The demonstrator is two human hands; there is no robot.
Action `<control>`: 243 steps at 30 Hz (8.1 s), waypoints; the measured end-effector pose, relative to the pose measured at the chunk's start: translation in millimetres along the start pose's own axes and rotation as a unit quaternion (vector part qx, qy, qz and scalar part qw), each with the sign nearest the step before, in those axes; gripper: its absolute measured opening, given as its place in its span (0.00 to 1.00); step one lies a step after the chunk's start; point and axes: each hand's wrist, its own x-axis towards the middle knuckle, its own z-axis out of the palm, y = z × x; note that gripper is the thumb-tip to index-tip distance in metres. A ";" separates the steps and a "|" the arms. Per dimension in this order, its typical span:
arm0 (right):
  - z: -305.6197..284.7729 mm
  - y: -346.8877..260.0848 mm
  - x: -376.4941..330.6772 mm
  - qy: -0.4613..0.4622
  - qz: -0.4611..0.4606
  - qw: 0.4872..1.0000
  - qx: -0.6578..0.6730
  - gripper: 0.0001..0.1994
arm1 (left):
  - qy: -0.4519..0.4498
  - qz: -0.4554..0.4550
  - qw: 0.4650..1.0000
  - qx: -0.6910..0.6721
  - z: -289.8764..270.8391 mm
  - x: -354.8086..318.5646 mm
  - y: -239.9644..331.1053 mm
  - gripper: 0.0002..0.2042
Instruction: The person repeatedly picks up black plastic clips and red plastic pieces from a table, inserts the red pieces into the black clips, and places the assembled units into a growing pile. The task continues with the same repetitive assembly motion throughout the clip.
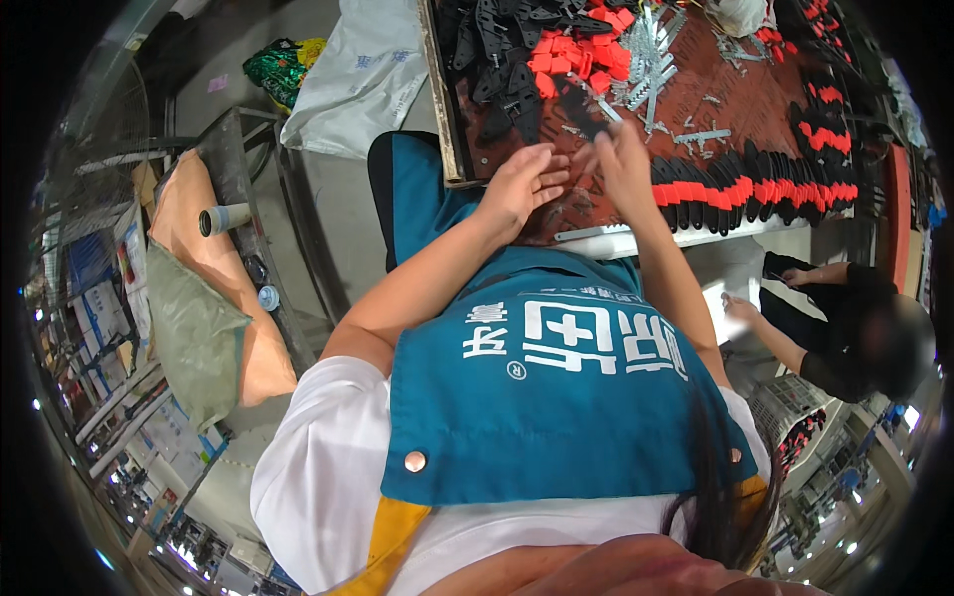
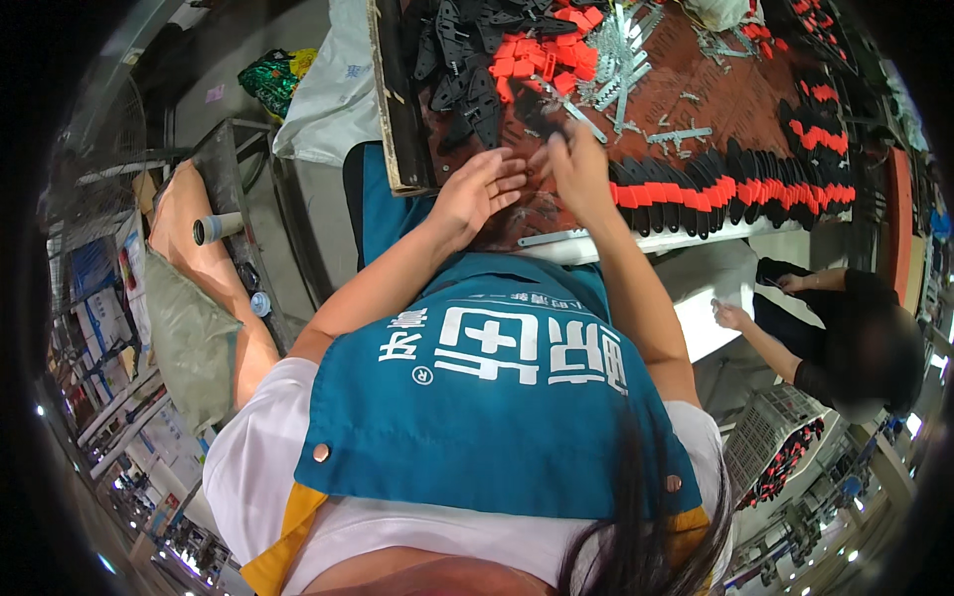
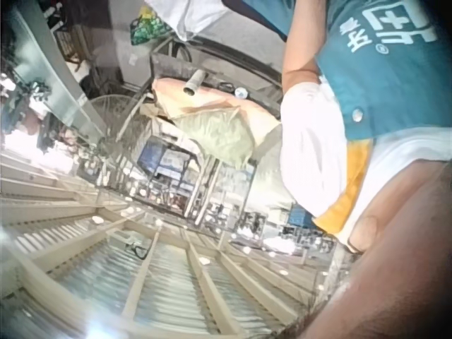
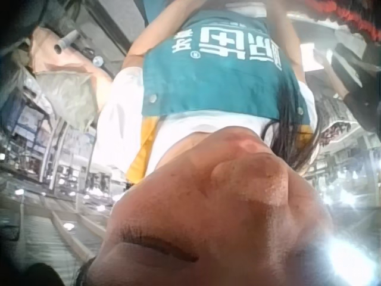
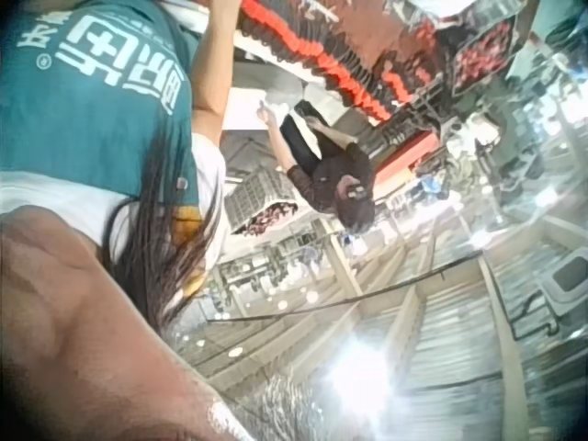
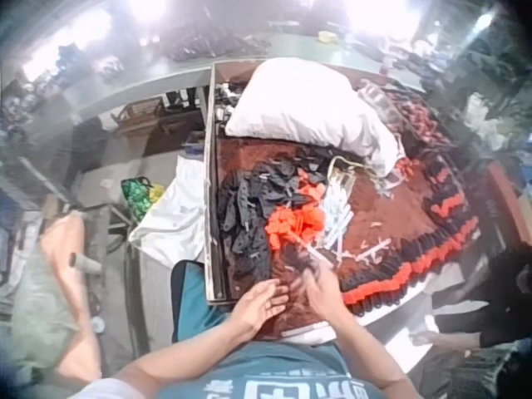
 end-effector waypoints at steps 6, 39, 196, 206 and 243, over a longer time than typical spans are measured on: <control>-9.4 12.7 -10.1 -0.078 0.047 0.993 -0.077 0.12 | 0.066 0.040 0.997 0.022 8.0 10.1 -7.2 0.09; -24.9 -18.4 -18.3 -0.061 0.079 0.967 0.235 0.20 | 0.022 0.091 0.987 0.129 10.2 -4.9 16.0 0.09; 12.9 -38.1 -42.2 0.101 -0.198 0.922 -0.317 0.23 | -0.011 0.044 0.996 -0.079 20.7 6.9 4.0 0.04; -18.2 1.5 -74.8 0.068 -0.175 0.865 -0.464 0.22 | 0.035 0.177 0.931 0.317 -7.6 6.9 -18.2 0.15; -28.1 -4.4 30.1 -0.072 0.111 0.989 0.065 0.12 | 0.028 0.164 0.784 0.598 -3.5 23.2 9.7 0.15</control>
